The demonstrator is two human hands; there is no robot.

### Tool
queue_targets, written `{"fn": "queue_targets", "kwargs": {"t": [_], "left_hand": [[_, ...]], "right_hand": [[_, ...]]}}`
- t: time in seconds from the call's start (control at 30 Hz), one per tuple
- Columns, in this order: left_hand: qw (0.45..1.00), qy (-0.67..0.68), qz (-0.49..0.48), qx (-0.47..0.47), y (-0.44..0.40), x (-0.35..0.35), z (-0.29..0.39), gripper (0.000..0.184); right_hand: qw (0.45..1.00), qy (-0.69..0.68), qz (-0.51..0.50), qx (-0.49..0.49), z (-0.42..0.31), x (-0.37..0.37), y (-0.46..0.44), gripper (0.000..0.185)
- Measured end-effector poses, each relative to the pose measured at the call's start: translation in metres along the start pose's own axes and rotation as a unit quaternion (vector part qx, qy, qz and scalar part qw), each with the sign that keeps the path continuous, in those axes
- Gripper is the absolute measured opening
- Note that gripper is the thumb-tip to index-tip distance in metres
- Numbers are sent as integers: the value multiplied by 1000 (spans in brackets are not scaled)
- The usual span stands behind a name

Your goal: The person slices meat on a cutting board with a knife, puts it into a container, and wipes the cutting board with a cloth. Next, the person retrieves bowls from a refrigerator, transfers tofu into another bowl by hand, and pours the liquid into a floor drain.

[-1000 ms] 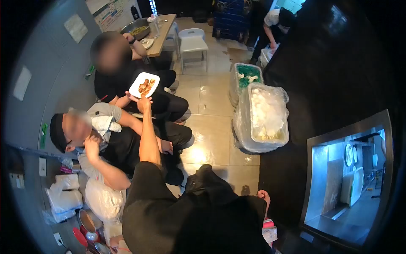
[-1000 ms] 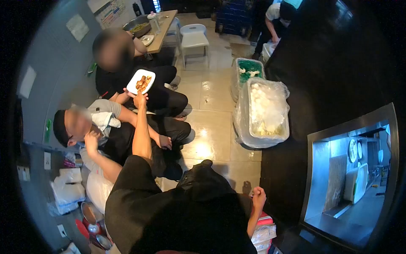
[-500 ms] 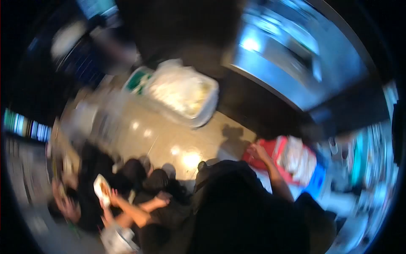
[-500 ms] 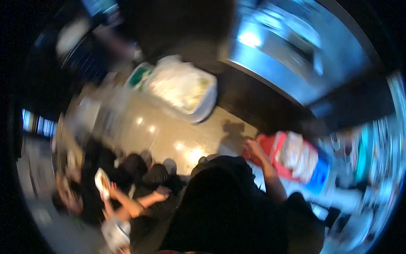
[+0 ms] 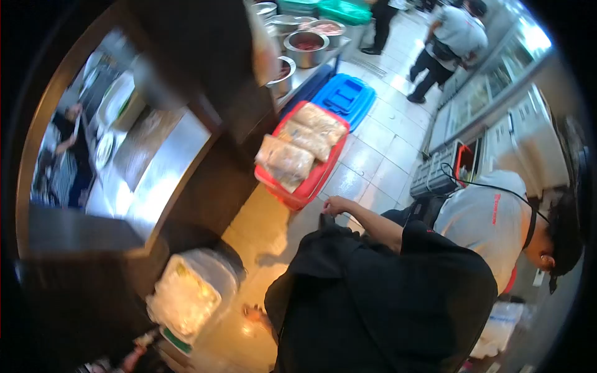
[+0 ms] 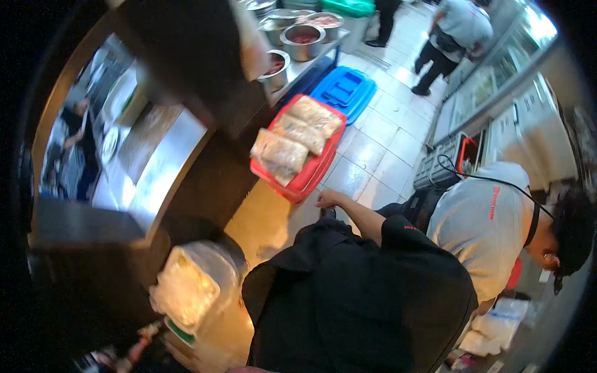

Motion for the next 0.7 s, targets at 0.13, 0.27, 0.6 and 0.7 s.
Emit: {"fn": "queue_targets", "kwargs": {"t": [0.13, 0.27, 0.6, 0.7], "left_hand": [[988, 49, -83, -122, -28, -137, 156, 33], [899, 37, -194, -390, -21, -272, 293, 37], [835, 56, -371, -402, 75, -495, 423, 42], [823, 97, -378, -414, 101, -539, 448, 42]], "right_hand": [[970, -178, -40, -162, 148, 4, -57, 24], [971, -90, 154, -156, 203, 61, -30, 42], [913, -287, 209, -203, 235, 195, -2, 94], [891, -336, 226, -205, 257, 244, -12, 102]]}}
Point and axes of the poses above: each hand's wrist, its own y-axis away from the middle knuckle, its own x-axis out of the back of the hand, z = x × y, the point moved 4 cm from there along -y, towards the middle knuckle, and after that the axes turned 7 degrees about -x, right-handed, at the moved point
